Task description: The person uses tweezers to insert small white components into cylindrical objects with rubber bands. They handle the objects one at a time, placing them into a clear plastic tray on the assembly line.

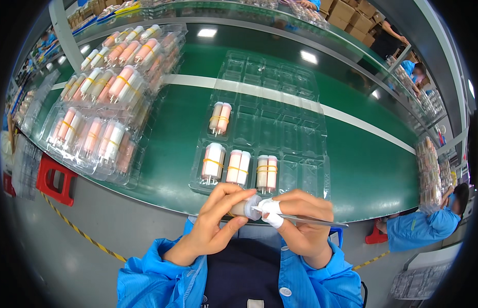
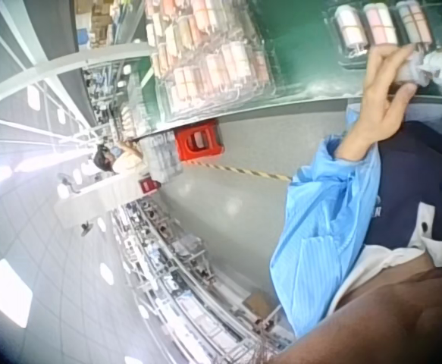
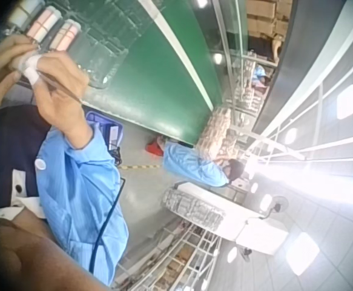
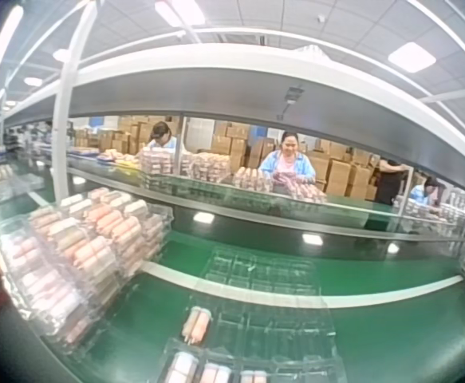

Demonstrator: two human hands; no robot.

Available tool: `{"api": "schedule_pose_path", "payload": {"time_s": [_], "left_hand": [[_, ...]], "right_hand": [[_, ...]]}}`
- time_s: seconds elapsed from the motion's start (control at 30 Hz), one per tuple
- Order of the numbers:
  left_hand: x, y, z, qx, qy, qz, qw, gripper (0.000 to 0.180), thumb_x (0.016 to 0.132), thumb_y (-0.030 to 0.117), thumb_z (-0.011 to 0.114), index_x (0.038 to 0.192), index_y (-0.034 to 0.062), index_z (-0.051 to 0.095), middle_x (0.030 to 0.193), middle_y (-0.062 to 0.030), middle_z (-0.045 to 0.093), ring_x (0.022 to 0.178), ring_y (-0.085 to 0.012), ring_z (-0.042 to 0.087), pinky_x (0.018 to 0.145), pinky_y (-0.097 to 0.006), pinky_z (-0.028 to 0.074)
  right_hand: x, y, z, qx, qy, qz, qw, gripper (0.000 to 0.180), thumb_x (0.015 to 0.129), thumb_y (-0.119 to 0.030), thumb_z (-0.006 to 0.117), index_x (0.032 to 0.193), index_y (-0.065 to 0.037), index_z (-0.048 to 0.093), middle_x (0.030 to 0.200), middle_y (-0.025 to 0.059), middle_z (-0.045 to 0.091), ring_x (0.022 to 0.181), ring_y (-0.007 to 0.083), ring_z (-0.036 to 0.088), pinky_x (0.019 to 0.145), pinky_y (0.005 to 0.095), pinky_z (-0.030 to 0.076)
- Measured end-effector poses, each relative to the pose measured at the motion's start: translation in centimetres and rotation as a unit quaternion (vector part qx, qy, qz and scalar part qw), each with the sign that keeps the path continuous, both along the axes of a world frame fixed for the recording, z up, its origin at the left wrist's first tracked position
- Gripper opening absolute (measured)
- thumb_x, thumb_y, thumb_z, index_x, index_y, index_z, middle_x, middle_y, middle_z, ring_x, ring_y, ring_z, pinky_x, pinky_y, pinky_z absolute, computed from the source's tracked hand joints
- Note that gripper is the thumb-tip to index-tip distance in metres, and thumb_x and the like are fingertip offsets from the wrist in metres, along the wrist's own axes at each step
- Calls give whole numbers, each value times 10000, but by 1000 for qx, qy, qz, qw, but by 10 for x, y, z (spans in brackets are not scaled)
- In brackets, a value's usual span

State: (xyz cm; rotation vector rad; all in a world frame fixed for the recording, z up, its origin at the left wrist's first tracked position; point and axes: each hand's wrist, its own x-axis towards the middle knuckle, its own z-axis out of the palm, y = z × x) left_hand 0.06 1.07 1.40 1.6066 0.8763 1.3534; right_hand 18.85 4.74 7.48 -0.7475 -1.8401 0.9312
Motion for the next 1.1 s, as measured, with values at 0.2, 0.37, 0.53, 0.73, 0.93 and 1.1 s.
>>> {"api": "schedule_pose_path", "payload": {"time_s": [0.2,0.37,0.53,0.73,0.93,1.1], "left_hand": [[3,-2,10,-56,-109,-38,992,435,916,68,568,1319,-56,460,1181,-117,445,1078,-191,507,906,-283,444],[2,-2,12,-85,-129,-51,987,447,920,57,561,1336,-52,440,1197,-108,432,1102,-174,498,920,-276,444],[3,-3,8,-49,-114,-33,992,457,893,28,584,1324,-51,453,1204,-113,428,1121,-183,483,933,-284,425],[4,-2,3,-14,-88,6,996,453,841,68,645,1246,-77,500,1188,-153,452,1079,-208,487,943,-312,387],[3,-2,1,-7,-77,11,997,446,837,73,652,1236,-69,511,1173,-147,455,1065,-201,488,927,-305,392],[2,-2,-1,-3,-74,3,997,446,843,66,644,1251,-56,508,1174,-139,446,1076,-202,482,926,-301,396]], "right_hand": [[2,0,-25,-97,199,-6,975,176,761,19,710,934,31,678,907,158,698,829,216,668,732,318,532],[0,1,-21,-76,182,-14,980,177,761,21,712,934,32,676,897,166,694,827,214,668,730,312,535],[-2,-2,-16,-67,163,-20,984,182,758,25,712,936,34,676,894,166,693,825,215,669,725,305,535],[-3,-2,-17,-69,158,-22,985,186,760,24,709,942,41,675,889,167,694,811,219,673,728,304,536],[-4,-1,-18,-61,153,-18,986,178,771,13,706,943,44,674,881,167,695,802,212,676,721,300,538],[-4,-1,-19,-66,153,-19,986,177,774,5,707,942,47,672,886,170,694,788,204,675,711,299,539]]}}
